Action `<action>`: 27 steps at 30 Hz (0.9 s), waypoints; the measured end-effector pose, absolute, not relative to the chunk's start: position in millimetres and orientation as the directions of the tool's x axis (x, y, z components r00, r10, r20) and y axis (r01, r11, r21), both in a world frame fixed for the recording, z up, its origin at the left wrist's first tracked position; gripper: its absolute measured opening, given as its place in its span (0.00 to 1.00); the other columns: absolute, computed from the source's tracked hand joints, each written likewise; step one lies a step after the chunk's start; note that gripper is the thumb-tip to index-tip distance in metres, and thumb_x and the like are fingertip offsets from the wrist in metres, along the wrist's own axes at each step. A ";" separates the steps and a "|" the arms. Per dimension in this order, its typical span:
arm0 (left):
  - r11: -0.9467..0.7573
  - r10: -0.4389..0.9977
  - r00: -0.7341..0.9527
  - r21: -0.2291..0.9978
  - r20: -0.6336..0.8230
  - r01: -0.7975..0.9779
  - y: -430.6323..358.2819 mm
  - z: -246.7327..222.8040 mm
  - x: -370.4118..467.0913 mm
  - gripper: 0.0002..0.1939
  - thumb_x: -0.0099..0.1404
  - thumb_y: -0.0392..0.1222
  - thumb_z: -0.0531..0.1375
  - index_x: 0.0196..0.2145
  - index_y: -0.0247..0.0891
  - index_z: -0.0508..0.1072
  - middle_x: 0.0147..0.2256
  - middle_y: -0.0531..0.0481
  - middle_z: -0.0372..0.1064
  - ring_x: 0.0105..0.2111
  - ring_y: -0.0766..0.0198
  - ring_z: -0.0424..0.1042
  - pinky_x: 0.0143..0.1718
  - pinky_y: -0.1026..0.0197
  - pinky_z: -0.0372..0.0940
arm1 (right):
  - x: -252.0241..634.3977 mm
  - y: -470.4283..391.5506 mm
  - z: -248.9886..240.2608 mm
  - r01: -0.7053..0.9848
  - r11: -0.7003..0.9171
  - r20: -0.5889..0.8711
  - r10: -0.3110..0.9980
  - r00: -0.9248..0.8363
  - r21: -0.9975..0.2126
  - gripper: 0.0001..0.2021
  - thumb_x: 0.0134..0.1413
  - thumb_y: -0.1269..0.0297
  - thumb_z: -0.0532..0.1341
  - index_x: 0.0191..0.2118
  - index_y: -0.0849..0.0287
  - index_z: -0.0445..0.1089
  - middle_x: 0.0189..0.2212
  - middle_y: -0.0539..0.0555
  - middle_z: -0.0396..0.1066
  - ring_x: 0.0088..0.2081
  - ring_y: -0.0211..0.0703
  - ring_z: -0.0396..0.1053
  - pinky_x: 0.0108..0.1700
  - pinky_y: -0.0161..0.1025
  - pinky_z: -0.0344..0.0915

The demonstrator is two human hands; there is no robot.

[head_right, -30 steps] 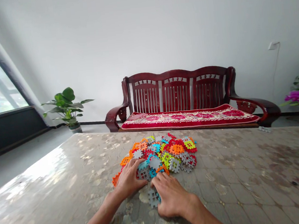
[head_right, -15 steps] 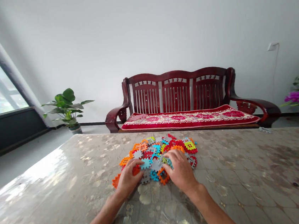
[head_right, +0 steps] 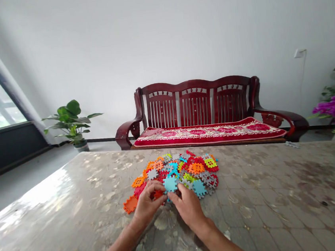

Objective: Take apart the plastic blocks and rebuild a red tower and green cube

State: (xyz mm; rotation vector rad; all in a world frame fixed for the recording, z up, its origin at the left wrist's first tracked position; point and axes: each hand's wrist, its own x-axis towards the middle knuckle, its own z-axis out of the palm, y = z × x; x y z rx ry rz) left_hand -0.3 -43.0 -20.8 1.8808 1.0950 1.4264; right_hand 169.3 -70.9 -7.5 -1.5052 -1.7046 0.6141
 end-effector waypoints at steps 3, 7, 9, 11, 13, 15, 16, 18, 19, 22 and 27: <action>-0.528 0.848 0.124 0.800 0.516 0.284 -40.0 -22.9 -2.8 0.04 0.56 0.38 0.64 0.32 0.39 0.75 0.35 0.48 0.74 0.38 0.60 0.73 0.42 0.58 0.68 | 171.6 -68.2 -9.5 0.549 0.200 0.273 0.961 0.053 -0.811 0.14 0.57 0.51 0.56 0.27 0.55 0.62 0.22 0.48 0.67 0.26 0.41 0.63 0.30 0.35 0.55; -0.471 0.870 0.041 0.803 0.491 0.365 -32.9 -22.7 -13.2 0.05 0.59 0.40 0.61 0.33 0.40 0.76 0.34 0.49 0.75 0.36 0.60 0.73 0.41 0.58 0.68 | 179.2 -63.5 -10.3 0.468 0.218 0.287 0.954 0.081 -0.857 0.14 0.58 0.51 0.54 0.27 0.54 0.61 0.22 0.47 0.66 0.26 0.41 0.63 0.30 0.35 0.56; -0.469 0.856 0.013 0.767 0.516 0.437 -31.7 -19.8 -17.6 0.08 0.61 0.42 0.60 0.36 0.41 0.77 0.38 0.47 0.76 0.41 0.57 0.73 0.46 0.54 0.67 | 182.5 -62.6 -8.4 0.524 0.213 0.286 0.956 0.061 -0.825 0.13 0.58 0.53 0.54 0.26 0.54 0.60 0.21 0.47 0.66 0.25 0.41 0.63 0.29 0.35 0.55; -0.490 0.835 0.044 0.705 0.548 0.512 -32.8 -15.6 -19.9 0.11 0.62 0.44 0.60 0.42 0.43 0.78 0.44 0.46 0.75 0.47 0.55 0.72 0.52 0.50 0.64 | 183.5 -63.9 -5.2 0.609 0.213 0.279 0.960 0.014 -0.764 0.12 0.58 0.56 0.55 0.26 0.54 0.61 0.21 0.48 0.67 0.25 0.40 0.64 0.29 0.35 0.54; -0.520 0.822 0.122 0.646 0.556 0.559 -35.3 -12.1 -19.4 0.16 0.62 0.46 0.61 0.47 0.45 0.77 0.48 0.46 0.74 0.50 0.53 0.70 0.54 0.49 0.62 | 181.7 -66.8 -1.7 0.679 0.234 0.270 0.961 -0.054 -0.696 0.09 0.58 0.60 0.55 0.28 0.55 0.63 0.23 0.49 0.69 0.26 0.40 0.65 0.30 0.34 0.53; -0.543 0.825 0.214 0.627 0.524 0.559 -38.0 -11.2 -16.5 0.17 0.62 0.48 0.61 0.48 0.45 0.77 0.47 0.45 0.75 0.49 0.53 0.70 0.53 0.50 0.63 | 178.4 -70.2 1.1 0.722 0.269 0.256 0.958 -0.131 -0.637 0.07 0.58 0.63 0.56 0.29 0.55 0.66 0.25 0.50 0.72 0.28 0.41 0.68 0.31 0.34 0.53; -0.540 0.834 0.240 0.641 0.498 0.545 -39.1 -12.1 -14.5 0.16 0.62 0.49 0.61 0.46 0.45 0.77 0.44 0.45 0.76 0.47 0.54 0.71 0.51 0.51 0.64 | 176.8 -71.7 2.1 0.736 0.287 0.249 0.954 -0.165 -0.613 0.06 0.57 0.64 0.56 0.30 0.55 0.67 0.26 0.50 0.73 0.29 0.41 0.69 0.31 0.34 0.53; -0.496 0.867 0.241 0.705 0.437 0.506 -40.4 -15.5 -10.3 0.13 0.63 0.51 0.60 0.39 0.42 0.78 0.38 0.46 0.77 0.41 0.56 0.73 0.45 0.55 0.66 | 174.8 -73.6 3.3 0.739 0.316 0.237 0.948 -0.214 -0.595 0.05 0.57 0.66 0.57 0.33 0.55 0.70 0.29 0.51 0.75 0.33 0.42 0.71 0.33 0.34 0.55; -0.464 0.885 0.224 0.745 0.408 0.480 -40.6 -17.5 -8.8 0.13 0.62 0.52 0.60 0.36 0.41 0.78 0.35 0.47 0.76 0.38 0.58 0.73 0.42 0.57 0.67 | 174.7 -73.9 3.6 0.730 0.328 0.237 0.944 -0.230 -0.600 0.05 0.58 0.67 0.57 0.35 0.55 0.71 0.32 0.52 0.77 0.35 0.43 0.72 0.35 0.34 0.57; -0.373 0.927 0.117 0.858 0.355 0.353 -38.9 -20.5 -8.6 0.15 0.62 0.54 0.59 0.32 0.38 0.75 0.27 0.51 0.72 0.29 0.63 0.70 0.33 0.62 0.65 | 178.2 -72.9 3.9 0.689 0.356 0.264 0.934 -0.240 -0.632 0.11 0.59 0.67 0.57 0.44 0.53 0.72 0.41 0.52 0.78 0.42 0.45 0.74 0.42 0.37 0.62; -0.341 0.926 -0.098 0.920 0.363 0.192 -29.1 -17.4 -20.2 0.18 0.61 0.57 0.59 0.32 0.38 0.72 0.27 0.53 0.69 0.28 0.65 0.68 0.31 0.64 0.65 | 186.7 -65.9 2.7 0.623 0.367 0.353 0.923 -0.153 -0.690 0.11 0.60 0.66 0.55 0.44 0.53 0.74 0.42 0.53 0.78 0.44 0.46 0.75 0.48 0.41 0.66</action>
